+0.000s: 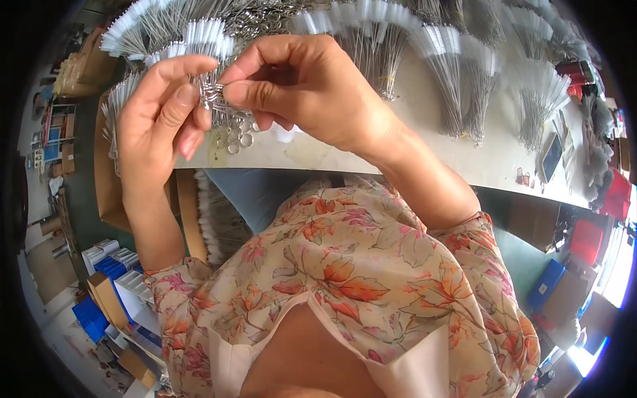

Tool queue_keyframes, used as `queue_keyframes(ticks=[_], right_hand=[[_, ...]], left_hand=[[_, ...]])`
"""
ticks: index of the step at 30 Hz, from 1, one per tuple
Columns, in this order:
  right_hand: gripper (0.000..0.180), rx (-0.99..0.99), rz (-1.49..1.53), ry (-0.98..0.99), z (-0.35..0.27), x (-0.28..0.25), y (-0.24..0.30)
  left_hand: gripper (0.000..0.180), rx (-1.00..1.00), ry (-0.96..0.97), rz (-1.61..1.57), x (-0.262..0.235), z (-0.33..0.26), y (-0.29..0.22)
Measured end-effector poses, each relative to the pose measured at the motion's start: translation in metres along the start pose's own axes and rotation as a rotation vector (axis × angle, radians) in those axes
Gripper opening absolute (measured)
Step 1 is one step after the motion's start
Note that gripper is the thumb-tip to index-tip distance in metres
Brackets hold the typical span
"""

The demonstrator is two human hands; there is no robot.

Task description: Assembling laboratory brushes by attaching metal rings to the handles.

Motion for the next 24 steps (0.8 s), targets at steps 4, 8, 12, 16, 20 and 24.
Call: queue_keyframes(ticks=[4,8,12,16,20,24], right_hand=[[0.011,-0.048,0.052,0.024,-0.001,0.018,0.003],[0.011,-0.339,0.032,-0.073,0.0,0.041,0.007],[0.012,-0.328,-0.208,-0.11,0.014,0.058,-0.011],[0.015,-0.028,-0.384,0.035,0.011,0.066,-0.076],[0.01,0.118,-0.372,0.159,-0.013,0.068,-0.122],[0.008,0.199,-0.408,0.251,-0.027,0.078,-0.152]], left_hand=[[0.015,0.527,-0.142,0.407,-0.008,-0.02,-0.04],[0.021,0.351,-0.235,-0.399,-0.026,-0.025,-0.003],[0.02,0.396,-0.28,-0.272,-0.063,-0.049,-0.008],[0.019,0.237,-0.329,-0.103,-0.108,-0.1,-0.004],[0.017,-0.099,-0.33,0.365,-0.122,-0.157,0.031],[0.017,-0.208,-0.289,0.889,-0.132,-0.208,0.162]])
Point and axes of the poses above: each hand's wrist, its own z-axis towards the middle knuckle, its own x-axis out of the palm, y = z × x, the point moved 10 cm from there along z, towards the middle knuckle, and after that the axes turned 7 degrees about -z, right-handed, at the moved point
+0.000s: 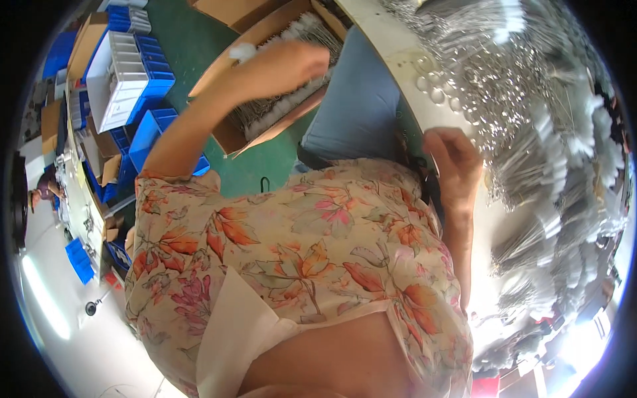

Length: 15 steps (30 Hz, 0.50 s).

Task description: Assembling laboratory brushes by attaching metal rings to the handles.

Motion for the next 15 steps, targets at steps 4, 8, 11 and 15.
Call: queue_keyframes(ticks=[4,8,11,15], right_hand=[[0.009,0.192,0.014,0.057,-0.002,0.017,-0.033],[0.009,0.219,-0.012,0.034,-0.005,0.014,-0.04],[0.008,0.244,0.004,0.038,-0.004,0.012,-0.049],[0.008,0.29,0.023,0.044,0.007,0.011,-0.052]], left_hand=[[0.017,-0.387,0.521,0.266,0.146,-0.054,0.132],[0.023,-0.629,0.65,0.247,0.216,-0.139,0.246],[0.031,-0.679,0.887,0.383,0.223,-0.208,0.283],[0.03,-0.816,0.587,0.135,0.208,-0.149,0.253]])
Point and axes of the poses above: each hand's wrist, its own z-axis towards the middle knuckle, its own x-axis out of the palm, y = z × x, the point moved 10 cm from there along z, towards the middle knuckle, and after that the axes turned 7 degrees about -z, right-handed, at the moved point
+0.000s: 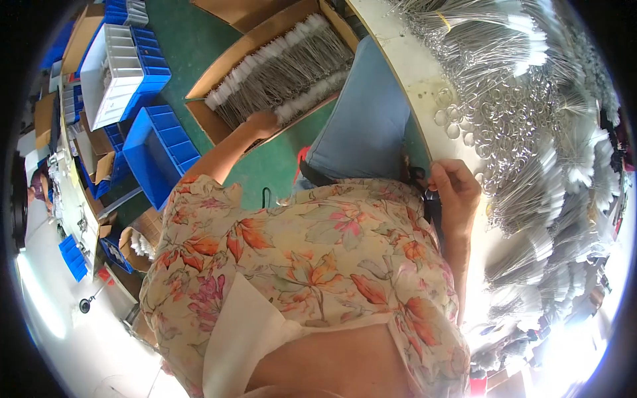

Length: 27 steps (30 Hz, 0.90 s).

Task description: Assembling laboratory brushes by attaching metal rings to the handles.

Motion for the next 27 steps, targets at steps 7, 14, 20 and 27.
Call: queue_keyframes(ticks=[7,14,20,27], right_hand=[[0.007,-0.042,0.105,0.083,-0.002,-0.023,0.018],[0.021,-0.13,0.244,-0.128,-0.018,-0.117,0.04],[0.02,-0.221,0.076,-0.432,-0.034,-0.242,0.051],[0.015,-0.236,-0.345,-0.78,-0.001,-0.368,0.067]], left_hand=[[0.026,0.836,0.043,-0.243,-0.198,-0.095,-0.22],[0.024,0.986,0.139,-0.562,-0.37,-0.174,-0.366],[0.025,0.92,-0.417,-0.438,-0.519,-0.06,-0.479],[0.041,0.289,-0.841,0.102,-0.574,0.056,-0.484]])
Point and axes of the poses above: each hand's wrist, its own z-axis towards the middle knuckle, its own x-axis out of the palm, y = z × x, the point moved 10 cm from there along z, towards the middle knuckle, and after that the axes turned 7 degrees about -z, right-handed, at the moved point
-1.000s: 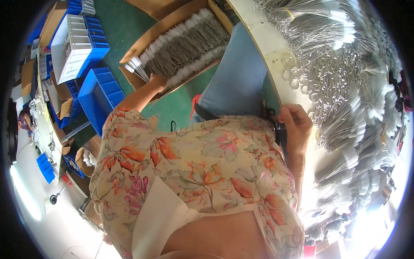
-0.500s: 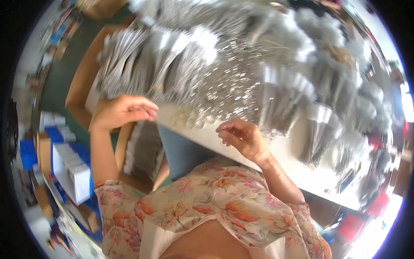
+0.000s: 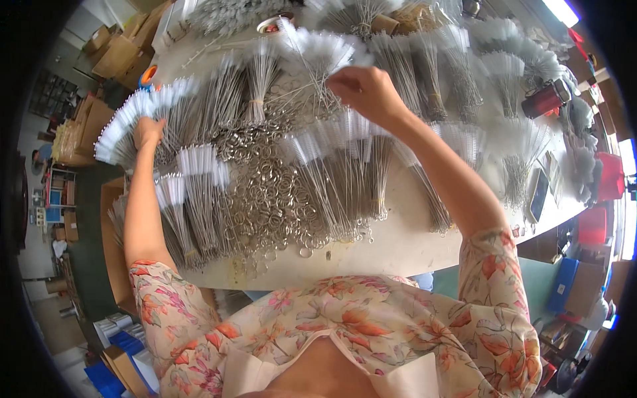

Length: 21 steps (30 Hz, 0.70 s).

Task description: Assembling laboratory brushes by attaching metal rings to the handles.

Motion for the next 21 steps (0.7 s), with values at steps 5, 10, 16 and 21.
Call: queue_keyframes(ticks=[5,10,16,21], right_hand=[[0.019,-0.087,-0.175,-0.094,0.088,0.009,-0.024],[0.021,0.03,-0.466,-0.044,0.144,0.041,-0.04],[0.021,0.254,-0.224,0.196,0.145,0.059,-0.068],[0.021,0.397,0.26,0.148,0.134,0.055,-0.075]], left_hand=[[0.039,-0.045,-0.038,0.062,-0.01,-0.013,-0.008],[0.029,-0.127,0.096,-0.14,-0.004,-0.011,0.011],[0.022,-0.118,0.258,-0.828,0.018,-0.022,0.013],[0.018,0.23,-0.355,-0.347,-0.046,-0.035,-0.037]])
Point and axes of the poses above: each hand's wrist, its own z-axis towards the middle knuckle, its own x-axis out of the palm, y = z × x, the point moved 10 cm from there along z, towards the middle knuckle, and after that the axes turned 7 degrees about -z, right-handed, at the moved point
